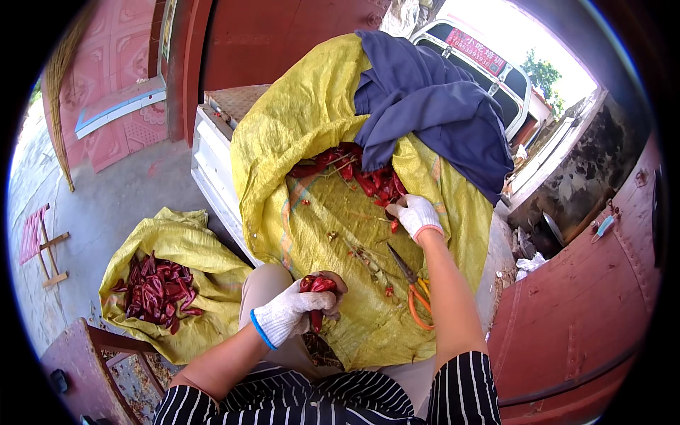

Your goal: The person sits on the ground and uses orange-handled scissors to trim the stems off red chili peppers. They pick peppers from a large yellow sack, cut the stems, and place the trimmed peppers into a smaller sack on their left.

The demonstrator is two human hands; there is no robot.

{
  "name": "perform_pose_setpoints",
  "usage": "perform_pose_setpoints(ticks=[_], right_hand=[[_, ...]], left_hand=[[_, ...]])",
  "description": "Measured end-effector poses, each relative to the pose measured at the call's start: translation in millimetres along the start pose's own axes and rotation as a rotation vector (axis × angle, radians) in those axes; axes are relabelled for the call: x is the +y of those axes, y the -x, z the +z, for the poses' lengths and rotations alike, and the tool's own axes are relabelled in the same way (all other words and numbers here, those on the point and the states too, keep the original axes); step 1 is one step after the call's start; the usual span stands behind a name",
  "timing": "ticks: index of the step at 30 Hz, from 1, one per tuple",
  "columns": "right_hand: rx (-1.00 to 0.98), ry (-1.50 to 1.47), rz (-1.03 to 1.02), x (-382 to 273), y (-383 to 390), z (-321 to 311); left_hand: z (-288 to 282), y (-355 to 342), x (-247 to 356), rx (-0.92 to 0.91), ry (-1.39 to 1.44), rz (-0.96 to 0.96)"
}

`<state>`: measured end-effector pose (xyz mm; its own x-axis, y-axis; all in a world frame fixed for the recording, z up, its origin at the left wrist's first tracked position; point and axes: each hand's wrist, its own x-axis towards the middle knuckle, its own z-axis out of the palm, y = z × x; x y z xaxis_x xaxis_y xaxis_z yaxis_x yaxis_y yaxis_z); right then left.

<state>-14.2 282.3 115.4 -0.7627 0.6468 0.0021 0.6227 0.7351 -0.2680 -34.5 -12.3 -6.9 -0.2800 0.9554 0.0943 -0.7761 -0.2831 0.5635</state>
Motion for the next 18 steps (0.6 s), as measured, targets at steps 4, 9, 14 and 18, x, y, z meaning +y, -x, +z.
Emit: perform_pose_setpoints(ticks=[4, 9, 14, 18], right_hand=[[0.111, 0.001, 0.009, -2.3, -12.3, 22.3], [0.156, -0.248, -0.026, 16.1, -3.6, 16.8], [0.039, -0.538, -0.106, 0.2, 63.9, 0.2], [-0.087, -0.230, -0.381, -34.3, 145.3, 5.1]], left_hand=[[6.9, -0.3, 6.7, 0.004, -0.061, 0.018], [-5.1, -2.6, 14.1, 0.038, -0.037, 0.017], [-13.2, -4.3, 2.9, 0.155, 0.042, 0.081], [6.1, -8.2, -2.3, 0.248, 0.053, 0.106]])
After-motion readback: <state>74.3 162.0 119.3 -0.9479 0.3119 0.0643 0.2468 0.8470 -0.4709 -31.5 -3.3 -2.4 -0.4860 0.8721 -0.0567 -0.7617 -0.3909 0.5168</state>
